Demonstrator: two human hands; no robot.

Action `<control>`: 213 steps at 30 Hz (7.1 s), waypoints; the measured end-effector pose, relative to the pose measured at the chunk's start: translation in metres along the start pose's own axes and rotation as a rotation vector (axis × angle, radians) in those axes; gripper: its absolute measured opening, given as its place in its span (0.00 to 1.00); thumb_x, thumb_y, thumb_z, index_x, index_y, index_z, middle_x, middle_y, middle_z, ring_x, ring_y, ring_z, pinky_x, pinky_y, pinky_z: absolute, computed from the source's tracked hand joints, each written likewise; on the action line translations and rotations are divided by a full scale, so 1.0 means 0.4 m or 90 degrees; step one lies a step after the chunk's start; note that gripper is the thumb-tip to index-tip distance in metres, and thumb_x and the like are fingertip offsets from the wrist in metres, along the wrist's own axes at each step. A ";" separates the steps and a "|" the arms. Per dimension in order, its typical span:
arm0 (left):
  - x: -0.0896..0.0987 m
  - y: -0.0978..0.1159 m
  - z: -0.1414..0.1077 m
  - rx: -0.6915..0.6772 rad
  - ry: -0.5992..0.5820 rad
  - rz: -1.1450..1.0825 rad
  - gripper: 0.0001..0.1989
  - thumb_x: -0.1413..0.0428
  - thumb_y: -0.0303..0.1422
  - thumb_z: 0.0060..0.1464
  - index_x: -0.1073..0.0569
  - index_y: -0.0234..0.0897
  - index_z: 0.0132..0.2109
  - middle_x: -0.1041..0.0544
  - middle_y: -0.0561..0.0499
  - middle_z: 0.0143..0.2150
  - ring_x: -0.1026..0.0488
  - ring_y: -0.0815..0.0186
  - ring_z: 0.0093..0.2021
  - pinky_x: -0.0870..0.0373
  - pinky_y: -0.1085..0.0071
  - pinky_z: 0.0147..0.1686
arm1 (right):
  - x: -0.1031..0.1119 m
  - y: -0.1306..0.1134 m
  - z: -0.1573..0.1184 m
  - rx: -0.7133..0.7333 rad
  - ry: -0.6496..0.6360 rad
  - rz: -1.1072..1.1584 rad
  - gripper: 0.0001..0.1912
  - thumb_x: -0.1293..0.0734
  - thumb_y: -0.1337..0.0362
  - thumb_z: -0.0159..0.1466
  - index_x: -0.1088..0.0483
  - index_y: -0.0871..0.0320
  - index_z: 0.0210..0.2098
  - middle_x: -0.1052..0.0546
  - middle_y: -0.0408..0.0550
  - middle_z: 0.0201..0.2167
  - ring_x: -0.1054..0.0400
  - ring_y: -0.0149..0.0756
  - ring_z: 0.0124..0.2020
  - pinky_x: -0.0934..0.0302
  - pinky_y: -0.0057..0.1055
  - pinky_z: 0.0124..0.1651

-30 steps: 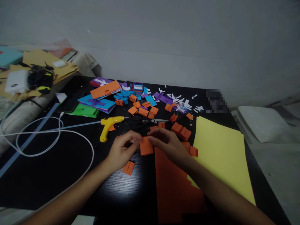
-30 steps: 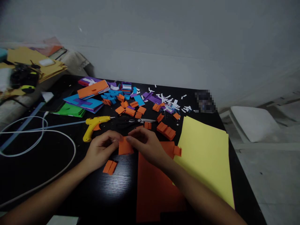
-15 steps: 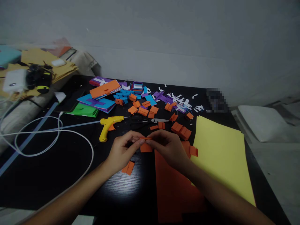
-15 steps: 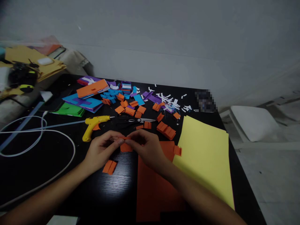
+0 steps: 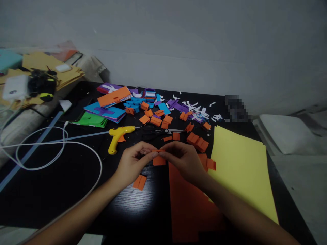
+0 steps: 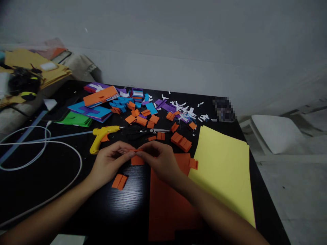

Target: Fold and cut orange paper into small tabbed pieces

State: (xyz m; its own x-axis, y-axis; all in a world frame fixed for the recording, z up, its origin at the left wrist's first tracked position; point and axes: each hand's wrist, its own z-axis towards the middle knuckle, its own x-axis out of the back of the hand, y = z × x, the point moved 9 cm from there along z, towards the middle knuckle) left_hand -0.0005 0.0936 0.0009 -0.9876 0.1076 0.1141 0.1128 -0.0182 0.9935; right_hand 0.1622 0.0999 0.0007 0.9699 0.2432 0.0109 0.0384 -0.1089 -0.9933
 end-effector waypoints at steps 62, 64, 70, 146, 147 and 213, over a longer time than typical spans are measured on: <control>0.010 0.010 0.000 -0.006 0.020 0.014 0.06 0.34 0.36 0.55 0.16 0.38 0.37 0.16 0.51 0.30 0.21 0.67 0.29 0.26 0.76 0.30 | -0.004 0.003 0.007 -0.023 -0.027 0.046 0.15 0.20 0.52 0.56 0.19 0.55 0.35 0.17 0.46 0.32 0.23 0.37 0.34 0.29 0.32 0.38; 0.009 0.015 -0.002 -0.017 0.020 0.024 0.06 0.34 0.36 0.56 0.17 0.37 0.37 0.16 0.50 0.31 0.20 0.66 0.30 0.25 0.75 0.31 | -0.005 -0.005 0.007 -0.004 -0.029 0.030 0.14 0.21 0.52 0.57 0.19 0.55 0.35 0.17 0.46 0.32 0.23 0.36 0.34 0.30 0.32 0.38; 0.008 0.025 -0.006 -0.043 0.022 0.034 0.06 0.33 0.35 0.56 0.17 0.37 0.36 0.15 0.50 0.32 0.20 0.66 0.31 0.24 0.74 0.31 | -0.002 -0.010 0.005 0.033 -0.015 0.010 0.10 0.22 0.54 0.60 0.19 0.54 0.34 0.16 0.46 0.33 0.22 0.38 0.36 0.29 0.34 0.40; -0.034 -0.086 0.016 0.259 -0.013 -0.448 0.13 0.28 0.37 0.50 0.20 0.32 0.34 0.23 0.52 0.27 0.28 0.73 0.26 0.27 0.79 0.30 | -0.013 -0.035 -0.010 0.189 -0.025 -0.108 0.21 0.27 0.68 0.62 0.30 0.53 0.54 0.21 0.45 0.39 0.26 0.35 0.38 0.30 0.33 0.41; -0.037 -0.089 0.014 0.271 -0.013 -0.450 0.13 0.28 0.36 0.50 0.19 0.32 0.35 0.22 0.51 0.28 0.27 0.73 0.27 0.26 0.79 0.31 | -0.015 -0.035 -0.011 0.192 -0.029 -0.101 0.23 0.27 0.69 0.62 0.31 0.53 0.55 0.21 0.44 0.38 0.26 0.34 0.36 0.31 0.32 0.41; 0.011 -0.081 0.020 0.150 0.034 -0.216 0.10 0.36 0.39 0.59 0.24 0.36 0.35 0.23 0.54 0.27 0.26 0.70 0.27 0.31 0.76 0.31 | -0.036 0.097 0.008 -0.023 -0.170 0.074 0.15 0.23 0.56 0.61 0.24 0.56 0.43 0.20 0.47 0.39 0.25 0.36 0.38 0.29 0.33 0.43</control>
State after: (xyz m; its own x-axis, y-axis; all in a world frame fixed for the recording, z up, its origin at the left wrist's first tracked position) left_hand -0.0074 0.1025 -0.0309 -0.9766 0.0170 -0.2142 -0.2040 0.2388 0.9494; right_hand 0.1491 0.0954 -0.0384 0.8712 0.4711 -0.1378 -0.0558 -0.1840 -0.9814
